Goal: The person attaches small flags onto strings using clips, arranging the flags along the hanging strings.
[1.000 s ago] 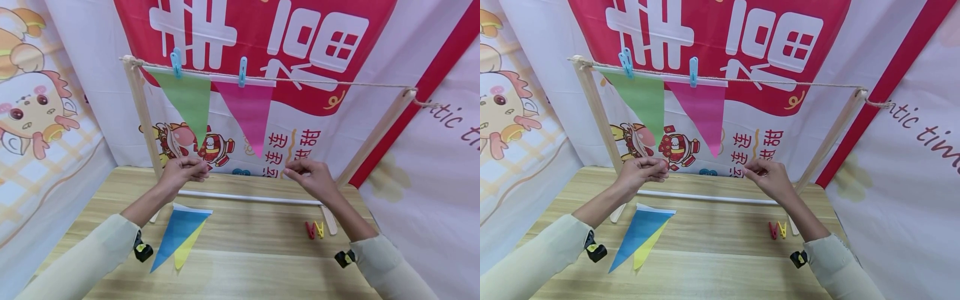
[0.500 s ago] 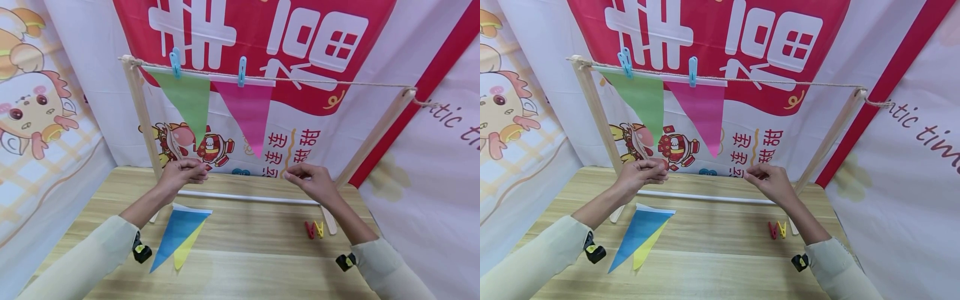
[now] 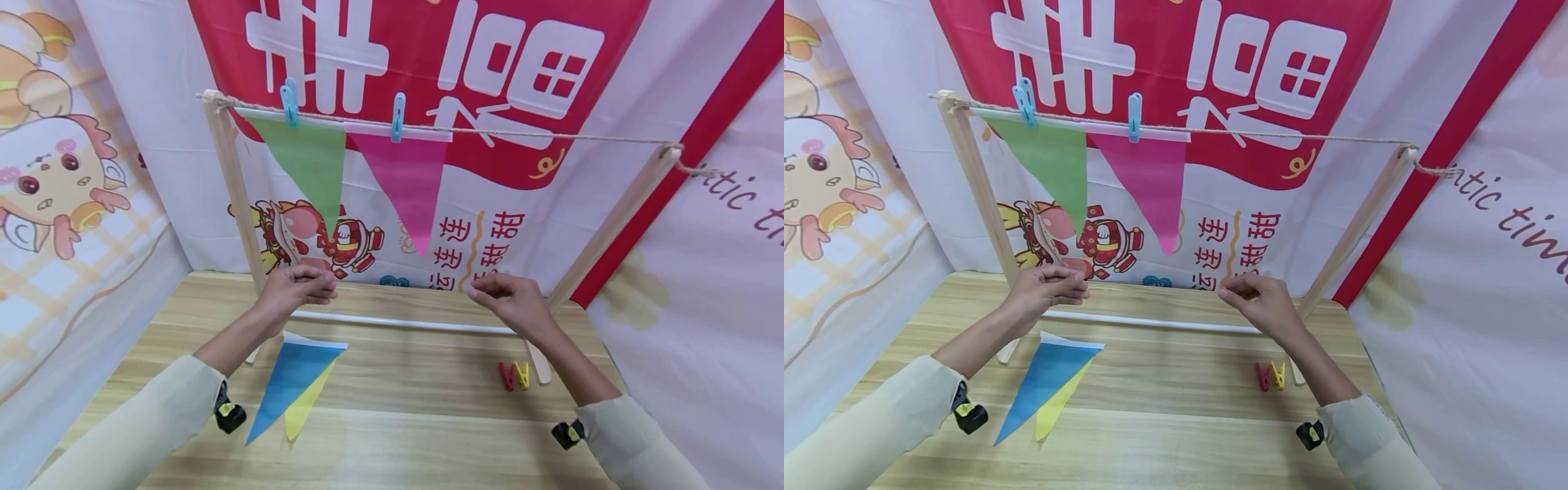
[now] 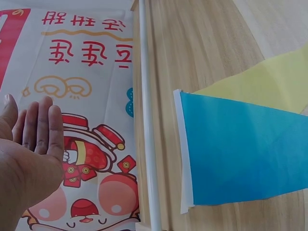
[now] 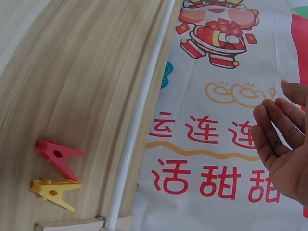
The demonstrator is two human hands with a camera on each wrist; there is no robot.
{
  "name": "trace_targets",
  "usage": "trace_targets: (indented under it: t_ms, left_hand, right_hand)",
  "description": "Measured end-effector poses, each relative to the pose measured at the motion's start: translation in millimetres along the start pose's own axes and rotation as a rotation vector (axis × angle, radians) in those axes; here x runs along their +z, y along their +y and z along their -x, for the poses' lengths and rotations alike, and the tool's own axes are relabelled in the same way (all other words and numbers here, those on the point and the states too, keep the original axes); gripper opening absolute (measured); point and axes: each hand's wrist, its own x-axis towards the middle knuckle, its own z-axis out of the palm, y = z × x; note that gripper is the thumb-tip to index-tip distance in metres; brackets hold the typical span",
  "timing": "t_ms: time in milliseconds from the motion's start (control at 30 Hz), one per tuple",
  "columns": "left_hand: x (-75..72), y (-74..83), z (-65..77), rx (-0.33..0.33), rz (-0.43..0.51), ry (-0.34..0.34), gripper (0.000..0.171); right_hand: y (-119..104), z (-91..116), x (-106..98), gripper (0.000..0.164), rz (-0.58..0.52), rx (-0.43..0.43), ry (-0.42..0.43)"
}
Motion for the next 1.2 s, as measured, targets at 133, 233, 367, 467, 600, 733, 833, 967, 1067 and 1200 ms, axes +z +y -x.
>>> trace_targets:
  t_ms: [133, 233, 367, 467, 600, 733, 833, 967, 1067, 1200]
  left_hand:
    - [-2.3, -1.7, 1.8, -0.003, 0.007, -0.004, 0.038]
    - [-4.4, -3.2, 2.8, -0.006, 0.011, -0.004, 0.036]
    - [-6.6, -5.8, 3.9, -0.012, -0.002, -0.006, 0.039]
    - [-7.9, -8.1, 4.5, -0.015, -0.006, -0.003, 0.041]
    - [-8.1, -11.3, 5.0, -0.015, -0.002, 0.006, 0.038]
    - [-7.9, -14.8, 6.0, -0.046, -0.013, 0.020, 0.036]
    - [-8.1, -18.0, 7.3, -0.077, -0.028, 0.034, 0.037]
    - [-8.8, -22.2, 9.0, -0.095, -0.054, 0.043, 0.041]
    - [-9.7, -25.4, 9.4, -0.106, -0.074, 0.041, 0.041]
    - [-10.6, -29.6, 10.0, -0.121, -0.097, 0.039, 0.037]
  right_hand:
    - [3.1, 2.8, 0.4, 0.031, 0.002, 0.011, -0.009]
    - [5.7, 4.6, 1.2, 0.032, 0.004, 0.009, -0.013]
    - [9.3, 6.6, 2.7, 0.032, 0.007, 0.006, -0.012]
    - [12.3, 8.1, 4.5, 0.031, 0.010, 0.007, -0.016]
    - [16.3, 10.1, 7.8, 0.027, 0.014, 0.004, -0.017]
    - [20.5, 12.2, 10.0, 0.023, 0.031, -0.009, -0.012]
    - [24.1, 13.7, 10.6, 0.023, 0.028, -0.015, -0.014]
    - [28.6, 16.6, 10.7, 0.026, 0.013, -0.002, -0.020]
    - [31.3, 19.3, 10.6, 0.026, 0.011, 0.007, -0.023]
    - [35.5, 22.8, 11.4, 0.027, 0.020, -0.001, -0.027]
